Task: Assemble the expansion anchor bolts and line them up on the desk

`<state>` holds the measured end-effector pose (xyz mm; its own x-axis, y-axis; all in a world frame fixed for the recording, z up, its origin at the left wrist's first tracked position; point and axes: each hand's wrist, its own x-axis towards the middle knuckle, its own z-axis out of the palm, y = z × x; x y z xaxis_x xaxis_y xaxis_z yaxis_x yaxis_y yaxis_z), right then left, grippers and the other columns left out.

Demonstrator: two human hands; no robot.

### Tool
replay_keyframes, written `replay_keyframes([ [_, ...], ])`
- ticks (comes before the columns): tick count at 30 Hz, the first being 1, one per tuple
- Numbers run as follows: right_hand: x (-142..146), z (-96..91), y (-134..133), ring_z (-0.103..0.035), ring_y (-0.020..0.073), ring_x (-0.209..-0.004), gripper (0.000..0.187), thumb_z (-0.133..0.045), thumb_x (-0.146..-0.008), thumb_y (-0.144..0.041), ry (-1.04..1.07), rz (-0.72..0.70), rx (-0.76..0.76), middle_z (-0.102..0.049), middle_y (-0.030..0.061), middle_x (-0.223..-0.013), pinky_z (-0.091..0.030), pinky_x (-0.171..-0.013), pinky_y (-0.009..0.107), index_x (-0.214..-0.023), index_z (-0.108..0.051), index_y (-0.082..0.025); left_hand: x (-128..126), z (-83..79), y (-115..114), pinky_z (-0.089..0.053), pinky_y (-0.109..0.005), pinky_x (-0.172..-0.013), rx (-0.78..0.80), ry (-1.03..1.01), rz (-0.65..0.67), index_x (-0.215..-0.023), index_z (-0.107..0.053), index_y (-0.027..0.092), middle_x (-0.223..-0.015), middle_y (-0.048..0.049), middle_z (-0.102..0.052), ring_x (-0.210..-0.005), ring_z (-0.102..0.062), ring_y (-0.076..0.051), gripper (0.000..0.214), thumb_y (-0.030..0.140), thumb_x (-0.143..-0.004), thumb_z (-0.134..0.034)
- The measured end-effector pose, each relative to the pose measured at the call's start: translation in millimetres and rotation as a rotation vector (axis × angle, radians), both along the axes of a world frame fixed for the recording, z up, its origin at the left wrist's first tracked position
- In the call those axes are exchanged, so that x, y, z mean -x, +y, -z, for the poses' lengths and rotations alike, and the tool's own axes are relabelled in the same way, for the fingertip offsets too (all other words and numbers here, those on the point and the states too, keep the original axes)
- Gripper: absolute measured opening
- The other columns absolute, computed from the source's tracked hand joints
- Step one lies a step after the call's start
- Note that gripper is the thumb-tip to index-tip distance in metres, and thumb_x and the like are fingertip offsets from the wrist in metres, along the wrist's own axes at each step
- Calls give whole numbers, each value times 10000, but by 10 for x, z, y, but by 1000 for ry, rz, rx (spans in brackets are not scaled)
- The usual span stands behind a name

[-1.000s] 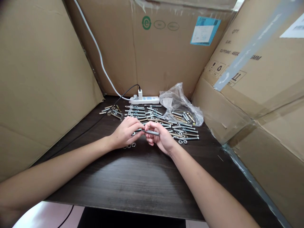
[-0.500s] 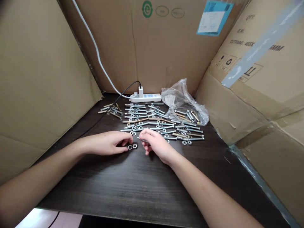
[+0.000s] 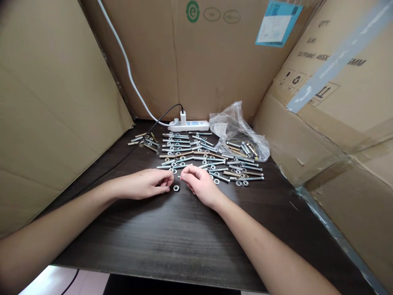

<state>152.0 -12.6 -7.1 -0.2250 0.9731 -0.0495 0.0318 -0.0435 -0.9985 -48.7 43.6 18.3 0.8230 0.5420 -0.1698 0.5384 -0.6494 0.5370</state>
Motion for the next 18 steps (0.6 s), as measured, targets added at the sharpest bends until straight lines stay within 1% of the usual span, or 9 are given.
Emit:
replay_keyframes([
  [3,-7,9,7,-338,73,-449,185,-526,-796,-360,-1,1,-3,-402,-72,-534,-268,-429,207,-741,-547,-185,-14,28,26,-346,-212,-560,26,-140,-22,-841,-522,190,-744,26,-547,-643,-468,-108,75,253,-876,-503],
  [7,-14,6,7,-353,70,-447,188,-531,-788,-351,-13,28,-15,-428,-64,-534,-261,-430,206,-739,-574,-175,-51,40,1,-365,-222,-601,0,-311,-54,-865,-504,181,-771,20,-535,-663,-459,-107,108,280,-902,-486],
  [10,-22,18,2,-353,69,-445,167,-552,-784,-334,53,-18,-37,-438,-65,-531,-269,-438,208,-744,-575,-175,-79,36,-47,-374,-228,-621,20,-338,-49,-883,-494,181,-782,20,-536,-673,-468,-106,100,275,-911,-478],
  [13,-37,46,5,-351,71,-452,152,-558,-795,-320,161,-70,-3,-447,-62,-528,-270,-445,206,-748,-575,-176,-99,38,-84,-384,-236,-643,44,-350,-43,-888,-489,181,-803,14,-550,-691,-485,-110,90,260,-922,-462],
  [18,-49,54,11,-368,81,-465,167,-548,-797,-301,216,-67,29,-453,-48,-506,-267,-446,204,-712,-596,-165,-117,32,-121,-391,-250,-678,5,-382,-16,-896,-492,183,-839,5,-559,-730,-497,-118,88,253,-933,-452],
])
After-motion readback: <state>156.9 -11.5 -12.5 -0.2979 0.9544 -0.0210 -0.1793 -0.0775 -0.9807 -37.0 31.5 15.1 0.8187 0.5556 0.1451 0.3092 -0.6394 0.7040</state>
